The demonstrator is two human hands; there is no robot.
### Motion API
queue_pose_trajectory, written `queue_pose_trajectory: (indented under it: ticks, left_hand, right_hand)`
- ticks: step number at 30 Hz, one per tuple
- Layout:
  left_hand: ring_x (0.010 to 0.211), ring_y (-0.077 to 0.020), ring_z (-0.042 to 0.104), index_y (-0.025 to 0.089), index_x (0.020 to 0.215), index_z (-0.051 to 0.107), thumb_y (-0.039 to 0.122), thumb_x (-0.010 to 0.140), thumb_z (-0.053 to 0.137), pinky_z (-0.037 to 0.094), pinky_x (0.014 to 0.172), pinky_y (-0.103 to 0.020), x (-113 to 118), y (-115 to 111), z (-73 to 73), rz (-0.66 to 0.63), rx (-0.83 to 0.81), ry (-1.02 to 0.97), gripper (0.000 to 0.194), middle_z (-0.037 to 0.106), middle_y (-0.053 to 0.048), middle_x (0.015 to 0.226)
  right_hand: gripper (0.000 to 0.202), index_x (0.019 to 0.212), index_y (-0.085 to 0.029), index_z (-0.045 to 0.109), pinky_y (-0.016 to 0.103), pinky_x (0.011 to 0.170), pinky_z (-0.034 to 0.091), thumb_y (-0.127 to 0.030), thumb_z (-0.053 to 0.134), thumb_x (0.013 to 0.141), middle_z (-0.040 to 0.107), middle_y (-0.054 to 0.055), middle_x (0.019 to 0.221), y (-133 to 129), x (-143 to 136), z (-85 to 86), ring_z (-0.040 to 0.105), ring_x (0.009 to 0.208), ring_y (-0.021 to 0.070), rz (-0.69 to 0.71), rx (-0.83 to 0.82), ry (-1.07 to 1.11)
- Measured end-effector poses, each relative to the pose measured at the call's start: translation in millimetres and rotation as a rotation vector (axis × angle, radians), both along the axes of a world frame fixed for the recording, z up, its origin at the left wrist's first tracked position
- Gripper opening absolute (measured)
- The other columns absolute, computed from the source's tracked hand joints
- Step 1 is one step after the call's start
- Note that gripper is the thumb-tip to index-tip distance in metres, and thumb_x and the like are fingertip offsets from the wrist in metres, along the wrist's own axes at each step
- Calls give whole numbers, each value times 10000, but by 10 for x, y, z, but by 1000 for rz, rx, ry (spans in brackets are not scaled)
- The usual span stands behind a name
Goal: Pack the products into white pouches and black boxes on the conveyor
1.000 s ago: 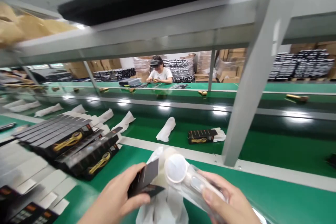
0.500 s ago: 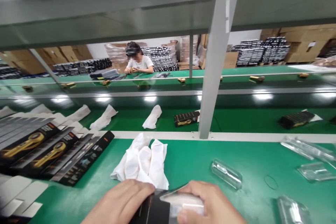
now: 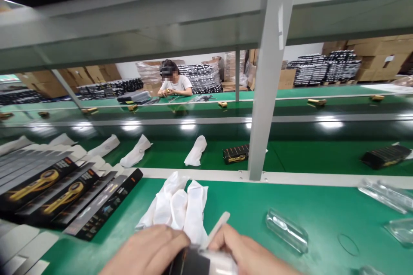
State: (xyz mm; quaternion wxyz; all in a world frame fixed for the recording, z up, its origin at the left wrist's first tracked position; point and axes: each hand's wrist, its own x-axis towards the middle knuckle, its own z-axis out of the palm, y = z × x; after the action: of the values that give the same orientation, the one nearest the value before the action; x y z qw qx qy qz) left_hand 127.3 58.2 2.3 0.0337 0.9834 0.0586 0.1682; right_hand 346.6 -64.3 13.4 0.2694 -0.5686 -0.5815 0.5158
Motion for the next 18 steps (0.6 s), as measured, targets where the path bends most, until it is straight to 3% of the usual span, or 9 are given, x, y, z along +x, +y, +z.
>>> queue_pose_trajectory:
  ticks: [2, 4, 6, 7, 9, 11, 15, 18]
  left_hand:
    - [758, -201, 623, 246, 1064, 541, 581, 820, 495, 474, 648, -285, 25, 307, 157, 158, -65, 47, 417, 675, -20, 900]
    - [929, -217, 609, 275, 1138, 515, 531, 783, 587, 465, 788, -314, 66, 757, 276, 425, -114, 91, 443, 650, -15, 1058]
    - [1017, -250, 579, 219, 1197, 485, 502, 834, 531, 445, 862, -372, 126, 1284, 290, 627, -108, 46, 462, 615, -74, 1133]
    - [1026, -257, 575, 185, 1212, 473, 486, 855, 506, 446, 872, -393, 162, 1546, 252, 696, -109, 23, 469, 604, -103, 1144]
    - [985, -245, 593, 150, 1214, 478, 433, 883, 495, 468, 851, -424, 242, 2004, 103, 795, -123, 3, 436, 601, -115, 1125]
    - [952, -222, 603, 153, 1179, 517, 382, 882, 530, 486, 830, -438, 329, 2327, -94, 841, -154, 10, 375, 604, -90, 1104]
    - [1056, -241, 563, 163, 1130, 566, 326, 860, 583, 451, 901, -487, 504, 2535, -389, 807, -293, -2, 317, 578, -82, 1182]
    - [1202, -280, 463, 193, 1233, 508, 306, 857, 588, 370, 985, -542, 638, 2391, -389, 768, -480, -113, 401, 458, -95, 1357]
  right_hand:
    - [654, 1329, -255, 351, 254, 738, 468, -391, 619, 748, 644, 30, 1033, 177, 191, 95, 624, 900, 189, 84, 43, 81]
    - [707, 1434, -288, 158, 267, 729, 491, -408, 526, 842, 636, 37, 1073, 501, 309, 61, 636, 896, 177, -26, 143, -127]
    - [551, 1418, -265, 257, 344, 820, 478, -354, 452, 911, 584, 89, 1172, 950, 309, -78, 599, 997, 212, -265, 259, -515]
    - [515, 1398, -234, 323, 416, 881, 444, -305, 474, 910, 556, 120, 1206, 1197, 269, -167, 560, 1067, 254, -312, 287, -633]
    - [465, 1328, -215, 428, 480, 896, 435, -291, 553, 887, 552, 111, 1204, 1676, 145, -347, 548, 1071, 268, -311, 320, -774]
    - [404, 1257, -203, 488, 469, 866, 468, -329, 577, 884, 555, 81, 1203, 2063, 22, -508, 570, 1030, 238, -294, 341, -869]
    - [300, 1162, -185, 550, 422, 827, 500, -330, 559, 899, 577, 69, 1168, 2390, -55, -751, 593, 980, 205, -293, 380, -974]
    - [235, 1093, -171, 577, 368, 757, 524, -312, 552, 907, 610, 50, 1075, 2296, -8, -783, 615, 889, 171, -317, 430, -979]
